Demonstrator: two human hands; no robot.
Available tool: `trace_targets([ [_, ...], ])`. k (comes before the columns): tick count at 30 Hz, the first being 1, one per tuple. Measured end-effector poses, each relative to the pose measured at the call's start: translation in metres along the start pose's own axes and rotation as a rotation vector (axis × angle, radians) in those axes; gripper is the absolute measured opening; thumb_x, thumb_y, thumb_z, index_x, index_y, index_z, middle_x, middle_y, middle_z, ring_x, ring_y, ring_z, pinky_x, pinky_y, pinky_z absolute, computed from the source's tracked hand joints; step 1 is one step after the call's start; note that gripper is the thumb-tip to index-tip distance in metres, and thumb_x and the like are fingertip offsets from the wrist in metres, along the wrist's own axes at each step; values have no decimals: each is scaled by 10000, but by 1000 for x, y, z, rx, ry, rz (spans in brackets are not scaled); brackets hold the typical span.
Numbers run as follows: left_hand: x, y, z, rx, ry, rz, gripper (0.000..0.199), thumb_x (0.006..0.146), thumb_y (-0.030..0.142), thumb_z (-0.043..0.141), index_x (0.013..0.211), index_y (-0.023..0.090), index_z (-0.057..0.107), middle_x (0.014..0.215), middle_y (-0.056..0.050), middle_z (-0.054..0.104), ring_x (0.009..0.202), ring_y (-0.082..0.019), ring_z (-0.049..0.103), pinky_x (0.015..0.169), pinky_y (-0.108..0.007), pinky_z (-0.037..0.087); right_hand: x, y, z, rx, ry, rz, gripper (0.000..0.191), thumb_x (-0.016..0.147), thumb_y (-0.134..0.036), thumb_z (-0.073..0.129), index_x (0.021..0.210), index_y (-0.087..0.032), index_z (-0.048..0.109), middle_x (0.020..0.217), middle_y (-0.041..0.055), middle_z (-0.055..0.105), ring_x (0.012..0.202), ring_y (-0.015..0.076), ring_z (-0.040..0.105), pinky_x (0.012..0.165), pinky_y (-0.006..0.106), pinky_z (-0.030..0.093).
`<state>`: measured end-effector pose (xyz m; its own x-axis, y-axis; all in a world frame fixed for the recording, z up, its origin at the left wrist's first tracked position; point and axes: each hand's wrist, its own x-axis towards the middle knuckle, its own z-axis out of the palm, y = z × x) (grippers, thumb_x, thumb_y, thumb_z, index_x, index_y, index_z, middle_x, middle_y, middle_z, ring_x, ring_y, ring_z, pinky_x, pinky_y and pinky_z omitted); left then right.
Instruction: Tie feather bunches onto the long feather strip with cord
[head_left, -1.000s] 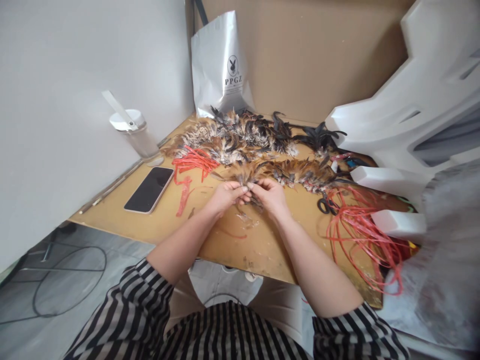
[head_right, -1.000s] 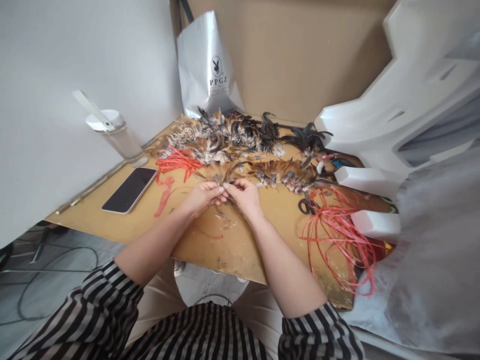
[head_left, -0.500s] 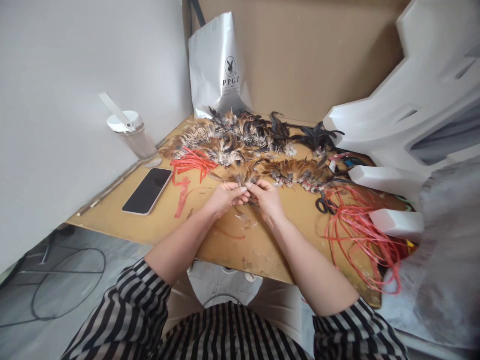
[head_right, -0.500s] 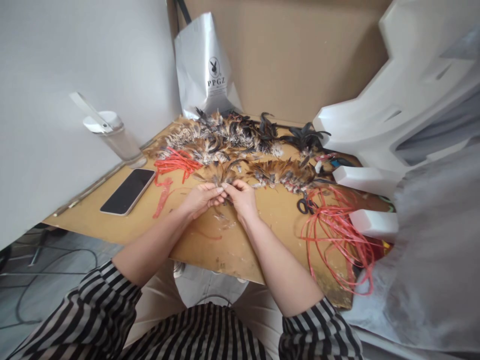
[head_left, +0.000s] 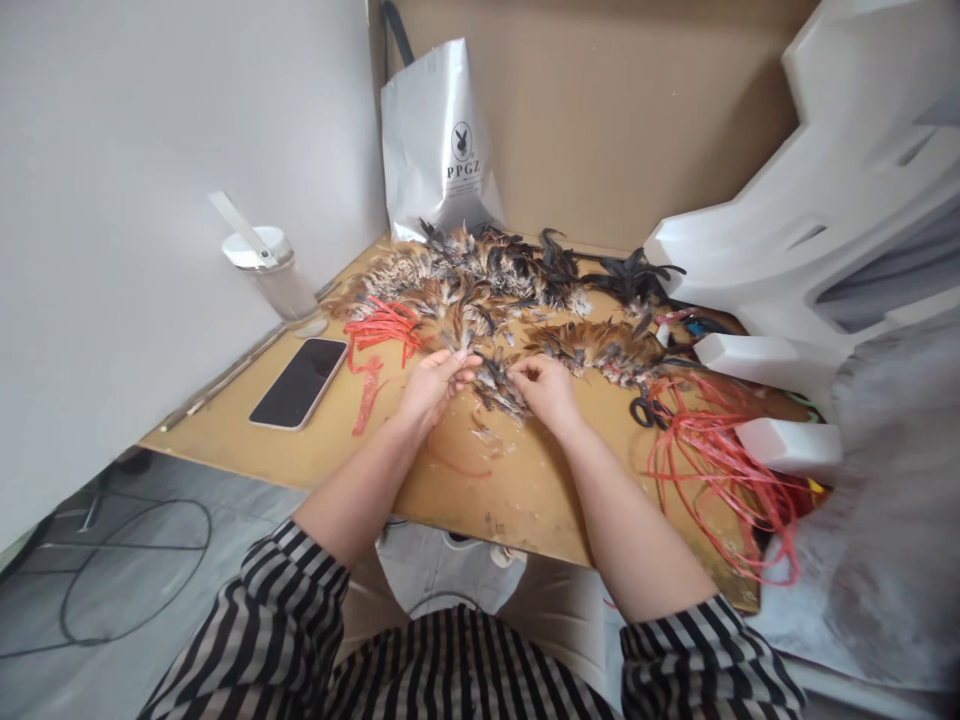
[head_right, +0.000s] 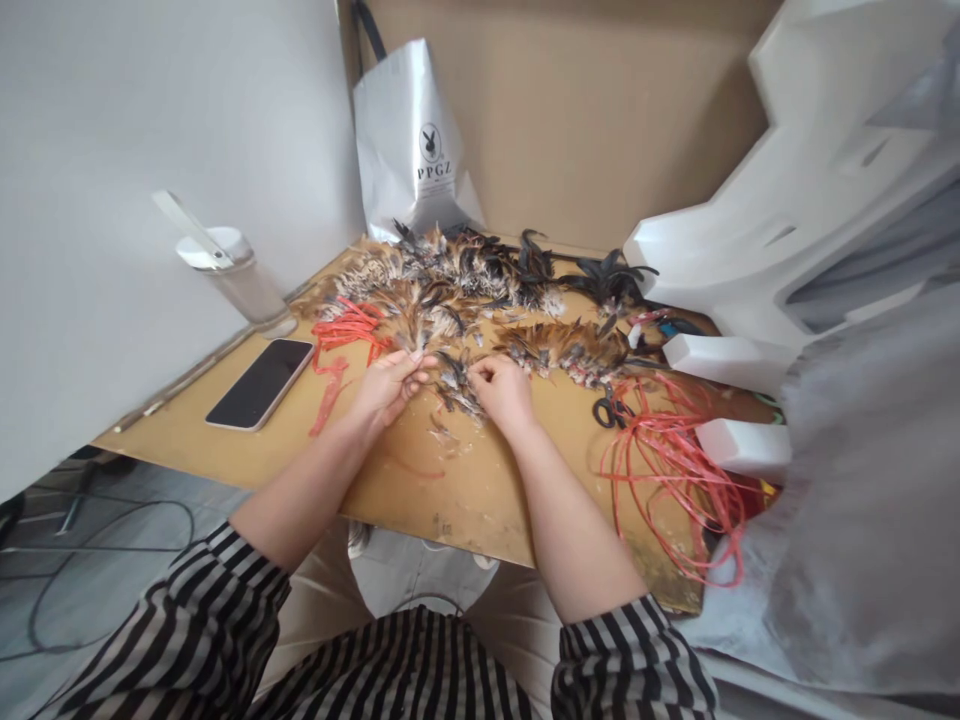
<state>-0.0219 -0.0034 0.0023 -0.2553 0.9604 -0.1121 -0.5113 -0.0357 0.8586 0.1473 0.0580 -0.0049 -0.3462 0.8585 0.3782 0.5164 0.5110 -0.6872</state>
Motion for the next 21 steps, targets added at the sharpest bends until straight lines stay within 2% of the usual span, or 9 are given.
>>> trace_targets([
  [5,-2,1,3,-10,-7,-31,131,708,201,632,788,102,603,799,-68,675,499,-31,555,418,-109,372,-7,-14,2,-365,-119,-118,174,712,-248,544,857,-213,635,857,48,575,746,173,523,649,274,371],
  [9,-4,3,3,-34,-24,-71,133,714,190,626,808,97,609,798,-73,677,493,-32,558,412,-110,370,-8,-20,3,-513,-154,-192,236,747,-225,506,962,-226,602,902,62,547,815,196,510,673,283,366],
  [15,-3,1,1,-59,-60,-78,149,695,197,647,805,101,613,829,-70,677,496,-28,557,417,-108,377,-9,-22,7,-558,-202,-258,319,758,-146,462,1029,-252,594,922,61,533,828,186,496,700,278,356],
  [21,-1,-2,-1,-78,-76,-89,147,697,182,642,818,103,617,819,-67,677,504,-35,560,416,-110,383,-8,-22,8,-417,-127,-211,225,807,-249,442,837,-218,663,852,66,548,782,179,502,679,282,360],
])
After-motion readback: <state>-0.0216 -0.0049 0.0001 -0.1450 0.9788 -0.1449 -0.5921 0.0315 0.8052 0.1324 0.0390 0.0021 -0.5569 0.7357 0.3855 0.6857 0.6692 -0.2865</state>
